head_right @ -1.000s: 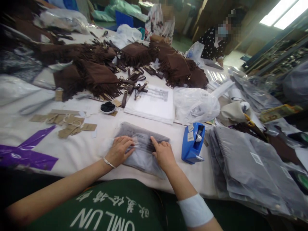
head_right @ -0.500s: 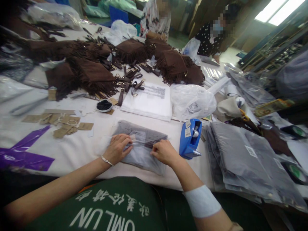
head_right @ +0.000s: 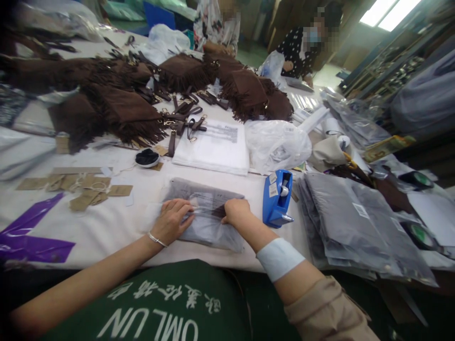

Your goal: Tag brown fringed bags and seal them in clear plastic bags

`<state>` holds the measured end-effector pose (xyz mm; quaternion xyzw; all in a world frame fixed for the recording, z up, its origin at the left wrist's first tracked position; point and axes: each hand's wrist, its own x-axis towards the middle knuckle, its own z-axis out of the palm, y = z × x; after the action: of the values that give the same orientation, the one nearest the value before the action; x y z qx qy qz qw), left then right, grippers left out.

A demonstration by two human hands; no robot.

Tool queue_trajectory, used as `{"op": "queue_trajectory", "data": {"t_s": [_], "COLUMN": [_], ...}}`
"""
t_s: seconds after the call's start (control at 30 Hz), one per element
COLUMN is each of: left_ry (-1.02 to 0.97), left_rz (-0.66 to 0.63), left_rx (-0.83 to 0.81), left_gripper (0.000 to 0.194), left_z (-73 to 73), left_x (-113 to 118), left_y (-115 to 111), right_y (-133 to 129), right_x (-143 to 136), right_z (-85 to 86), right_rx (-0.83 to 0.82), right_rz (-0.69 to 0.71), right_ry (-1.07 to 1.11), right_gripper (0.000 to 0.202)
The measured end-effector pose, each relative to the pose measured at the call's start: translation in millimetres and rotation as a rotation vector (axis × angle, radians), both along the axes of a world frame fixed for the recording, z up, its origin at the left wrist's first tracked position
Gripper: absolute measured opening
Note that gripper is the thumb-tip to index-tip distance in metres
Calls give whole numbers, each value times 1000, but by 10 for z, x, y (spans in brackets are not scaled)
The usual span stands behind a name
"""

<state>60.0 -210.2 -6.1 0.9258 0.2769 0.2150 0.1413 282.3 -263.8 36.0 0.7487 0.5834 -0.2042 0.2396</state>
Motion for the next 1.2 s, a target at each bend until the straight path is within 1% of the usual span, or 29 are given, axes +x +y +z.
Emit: {"op": "queue_trajectory", "data": {"t_s": [0.1, 0.2, 0.27, 0.33, 0.4, 0.43, 0.47, 0.53, 0.6, 0.63, 0.67, 0.7, 0.77, 0.83, 0.9, 0.97, 1.03, 1.07, 1.13, 1.2], "left_ry": [-7, -18, -23, -25, -30, -40, -55, -104, -172, -210, -250, -289, -343, -350, -335, -328, -339, -347, -357, -362], "left_rz": [-5, -8, -5, 1, 6, 8, 9, 6, -14, -35, -63, -96, -173, -223, -227, -203, -155, -121, -51, -22], "left_rx": [8, 13, 14, 8, -16, -34, -55, -100, -149, -180, -219, -273, -428, -619, -806, -971, -1092, -1118, -1100, -1081], "left_gripper": [7, 7, 7, 6, 8, 9, 11, 17, 21, 21, 21, 21, 24, 28, 29, 25, 23, 22, 22, 23], "left_z": [1, 6, 10, 11, 7, 5, 6, 33, 111, 174, 249, 333, 499, 622, 677, 674, 640, 621, 590, 578], "left_x": [-2, -7, -10, -12, -13, -13, -13, -10, -5, -1, 6, 14, 34, 52, 65, 74, 80, 82, 81, 71], "left_y": [-4, -11, -16, -19, -18, -17, -18, -29, -68, -100, -140, -188, -291, -383, -443, -469, -471, -467, -453, -436], "right_y": [34, 21, -28, -124, -274, -368, -470, -680, -862, -929, -979, -1009, -1025, -1005, -979, -966, -971, -979, -1004, -1034], "right_x": [66, 230, 375, 488, 491, 434, 337, 41, -317, -488, -640, -765, -926, -988, -1001, -1012, -1039, -1057, -1085, -1078], "right_z": [-14, -7, 39, 116, 194, 218, 228, 203, 142, 111, 86, 69, 58, 62, 65, 63, 59, 59, 64, 66], "right_rx": [23, 86, 159, 267, 384, 430, 487, 649, 894, 973, 1017, 1019, 990, 973, 978, 976, 978, 985, 997, 1005], "right_rz": [-69, -171, -255, -343, -406, -412, -420, -491, -731, -866, -997, -1098, -1221, -1249, -1234, -1224, -1211, -1191, -1109, -949], "right_ry": [1, 27, 50, 88, 182, 237, 327, 632, 1171, 1404, 1592, 1701, 1785, 1788, 1772, 1752, 1707, 1670, 1565, 1405], "right_gripper": [59, 68, 63, 53, 45, 44, 44, 40, 34, 32, 30, 28, 27, 28, 30, 33, 35, 36, 39, 41]}}
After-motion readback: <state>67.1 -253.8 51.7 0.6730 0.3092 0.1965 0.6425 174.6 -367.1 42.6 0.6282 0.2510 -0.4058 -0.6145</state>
